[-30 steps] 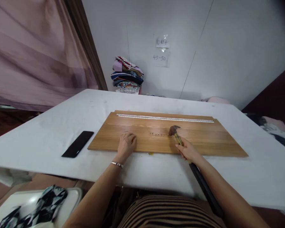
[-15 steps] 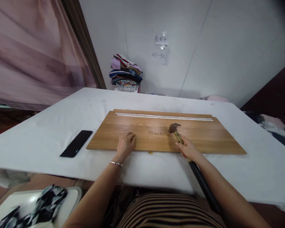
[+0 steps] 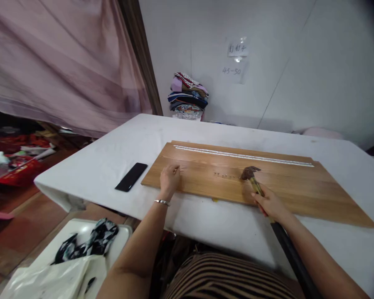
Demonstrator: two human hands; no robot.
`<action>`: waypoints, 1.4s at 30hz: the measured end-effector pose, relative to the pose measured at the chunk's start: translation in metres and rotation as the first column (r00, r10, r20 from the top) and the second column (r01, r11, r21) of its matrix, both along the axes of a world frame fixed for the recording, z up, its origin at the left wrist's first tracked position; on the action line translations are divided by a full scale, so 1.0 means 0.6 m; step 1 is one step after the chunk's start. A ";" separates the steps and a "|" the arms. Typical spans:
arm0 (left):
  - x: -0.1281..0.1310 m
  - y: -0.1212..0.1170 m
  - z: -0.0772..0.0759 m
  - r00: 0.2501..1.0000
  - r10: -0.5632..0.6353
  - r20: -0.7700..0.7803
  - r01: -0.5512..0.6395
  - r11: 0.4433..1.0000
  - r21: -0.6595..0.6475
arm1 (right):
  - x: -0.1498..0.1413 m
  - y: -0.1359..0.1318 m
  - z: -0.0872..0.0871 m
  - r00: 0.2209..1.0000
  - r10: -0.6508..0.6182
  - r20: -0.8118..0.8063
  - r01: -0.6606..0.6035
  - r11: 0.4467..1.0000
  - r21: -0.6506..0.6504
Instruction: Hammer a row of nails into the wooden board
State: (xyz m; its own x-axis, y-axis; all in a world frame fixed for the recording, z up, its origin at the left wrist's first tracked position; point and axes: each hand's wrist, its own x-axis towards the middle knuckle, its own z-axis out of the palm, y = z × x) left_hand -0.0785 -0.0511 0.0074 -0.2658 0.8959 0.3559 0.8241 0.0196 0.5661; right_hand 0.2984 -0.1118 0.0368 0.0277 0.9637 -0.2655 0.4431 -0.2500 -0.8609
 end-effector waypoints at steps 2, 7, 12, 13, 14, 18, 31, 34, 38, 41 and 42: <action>-0.015 0.007 0.008 0.999 0.020 -0.028 -0.022 0.999 -0.048 | 0.001 0.000 -0.001 1.000 -0.002 0.000 0.002 1.000 0.014; -0.010 0.028 0.017 0.977 -0.146 -0.158 0.124 0.982 -0.142 | -0.002 0.000 0.005 0.999 -0.033 -0.006 0.033 0.999 0.035; 0.013 0.056 0.030 0.893 -0.298 -0.339 0.198 0.934 -0.298 | -0.001 0.002 0.003 0.999 -0.013 -0.042 0.016 0.997 0.075; 0.015 0.061 0.034 0.875 -0.312 -0.371 0.186 0.923 -0.338 | -0.001 0.002 0.004 0.999 -0.017 -0.048 0.020 0.997 0.074; 0.017 0.067 0.039 0.859 -0.322 -0.399 0.168 0.912 -0.374 | -0.001 0.001 0.006 0.998 -0.029 -0.053 0.033 0.997 0.072; 0.017 0.087 0.056 0.793 -0.389 -0.469 0.164 0.877 -0.451 | -0.003 -0.002 0.019 0.998 -0.048 -0.047 0.051 0.997 0.056; 0.009 0.120 0.099 0.784 -0.507 -0.358 0.179 0.737 -0.651 | 0.007 -0.003 0.028 0.975 -0.113 -0.193 0.133 0.987 0.093; 0.012 0.122 0.101 0.759 -0.525 -0.385 0.164 0.726 -0.668 | 0.018 0.000 0.022 0.964 -0.136 -0.227 0.160 0.983 0.092; 0.018 0.123 0.103 0.736 -0.534 -0.415 0.157 0.731 -0.664 | 0.044 0.006 0.003 0.944 -0.179 -0.278 0.209 0.974 0.082; 0.022 0.122 0.110 0.734 -0.538 -0.414 0.156 0.728 -0.668 | 0.066 0.011 -0.016 0.917 -0.188 -0.351 0.227 0.971 0.071; 0.023 0.121 0.112 0.733 -0.540 -0.413 0.155 0.724 -0.672 | 0.073 0.013 -0.023 0.901 -0.187 -0.391 0.232 0.970 0.070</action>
State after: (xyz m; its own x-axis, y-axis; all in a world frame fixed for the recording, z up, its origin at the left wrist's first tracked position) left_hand -0.0649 0.0217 0.0749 0.1801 0.9449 -0.2734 0.9820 -0.1887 -0.0053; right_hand 0.3424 -0.1042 0.0233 0.1510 0.9708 -0.1866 0.0256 -0.1925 -0.9810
